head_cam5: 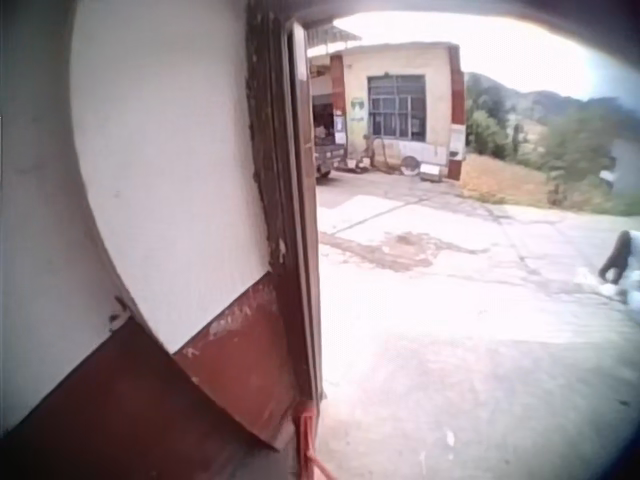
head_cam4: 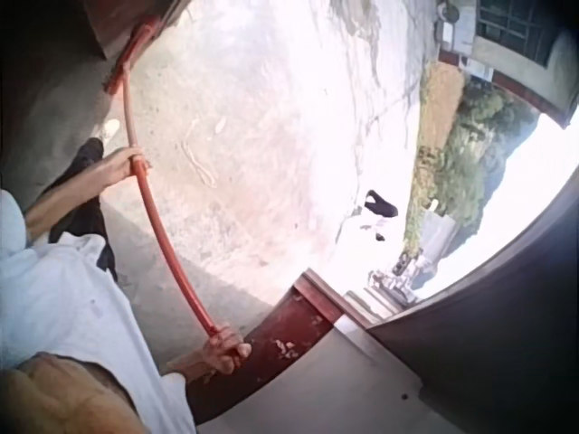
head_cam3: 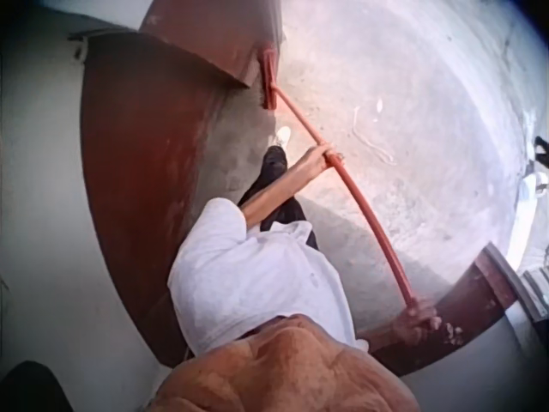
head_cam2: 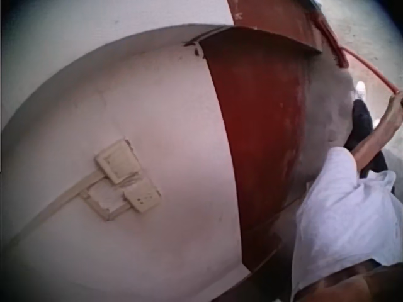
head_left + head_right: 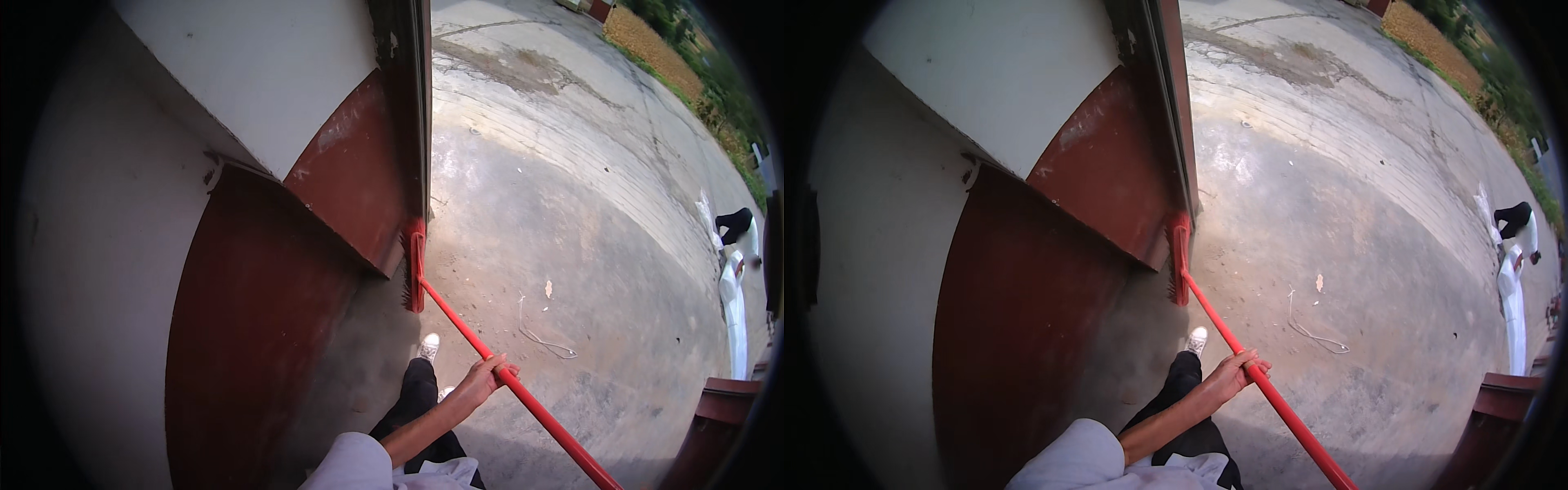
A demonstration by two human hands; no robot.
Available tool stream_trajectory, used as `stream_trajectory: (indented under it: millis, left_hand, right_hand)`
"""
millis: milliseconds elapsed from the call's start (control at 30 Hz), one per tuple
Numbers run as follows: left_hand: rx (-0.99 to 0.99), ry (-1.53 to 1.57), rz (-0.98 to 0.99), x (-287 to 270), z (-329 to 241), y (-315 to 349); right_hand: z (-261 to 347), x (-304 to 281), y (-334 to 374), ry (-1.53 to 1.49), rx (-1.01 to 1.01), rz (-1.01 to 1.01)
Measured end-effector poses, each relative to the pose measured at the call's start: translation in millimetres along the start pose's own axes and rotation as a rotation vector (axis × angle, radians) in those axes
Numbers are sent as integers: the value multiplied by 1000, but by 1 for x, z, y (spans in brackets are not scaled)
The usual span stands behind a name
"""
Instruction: The person sweeps a concrete floor with a red broom, moving debris toward the doorway. The camera wearer sweeps along the wall and then across the open area, gathering dust and small items into a pile near the exit.
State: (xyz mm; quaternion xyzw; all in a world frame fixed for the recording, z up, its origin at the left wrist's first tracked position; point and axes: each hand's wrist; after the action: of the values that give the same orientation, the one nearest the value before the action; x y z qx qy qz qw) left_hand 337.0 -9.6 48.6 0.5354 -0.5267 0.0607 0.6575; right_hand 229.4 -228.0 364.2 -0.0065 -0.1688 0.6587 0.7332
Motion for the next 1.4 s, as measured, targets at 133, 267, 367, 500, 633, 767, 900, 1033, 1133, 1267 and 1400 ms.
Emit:
stream_trajectory:
  millis: [133,267,367,500,633,767,900,1033,1133,1267,1400]
  left_hand:
    - [48,53,67,17,-17,-3]
    - [-4,66,94,11,-25,-58]
    - [25,76,67,-41,-31,-108]
    - [101,82,-64,-85,-38,-134]
    - [-45,107,-44,-46,-8,-105]
    - [-48,72,71,-1,-5,-37]
    - [39,95,68,-7,-18,-66]
    - [5,145,71,-56,-26,-117]
    - [19,120,-91,-85,-27,-127]
    - [17,136,-104,-60,8,-104]
    - [1,138,-156,-69,16,-62]
  right_hand:
    - [-8,-2,-19,-277,-128,-118]
    - [-41,23,-32,-268,-173,-318]
    - [-85,50,-41,-209,-82,-397]
    - [-127,93,-48,-35,32,-462]
    - [-90,43,-49,-24,14,-430]
    - [-50,31,-57,-295,-231,-288]
    - [-67,29,-62,-292,-174,-395]
    - [-117,37,-70,-166,-94,-321]
    - [-134,57,-70,-43,-14,-301]
    - [-107,33,-71,-205,-46,-266]
    - [-93,28,-73,-285,101,-230]
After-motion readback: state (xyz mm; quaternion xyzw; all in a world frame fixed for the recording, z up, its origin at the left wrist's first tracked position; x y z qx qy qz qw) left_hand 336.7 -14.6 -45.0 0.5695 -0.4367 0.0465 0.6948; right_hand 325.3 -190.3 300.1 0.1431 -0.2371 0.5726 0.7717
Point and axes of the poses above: each hand's wrist, its own y-axis away from the middle knuckle, its own x-axis out of the palm, z = x × y, and after that the axes turned 6 degrees about -y, right-handed
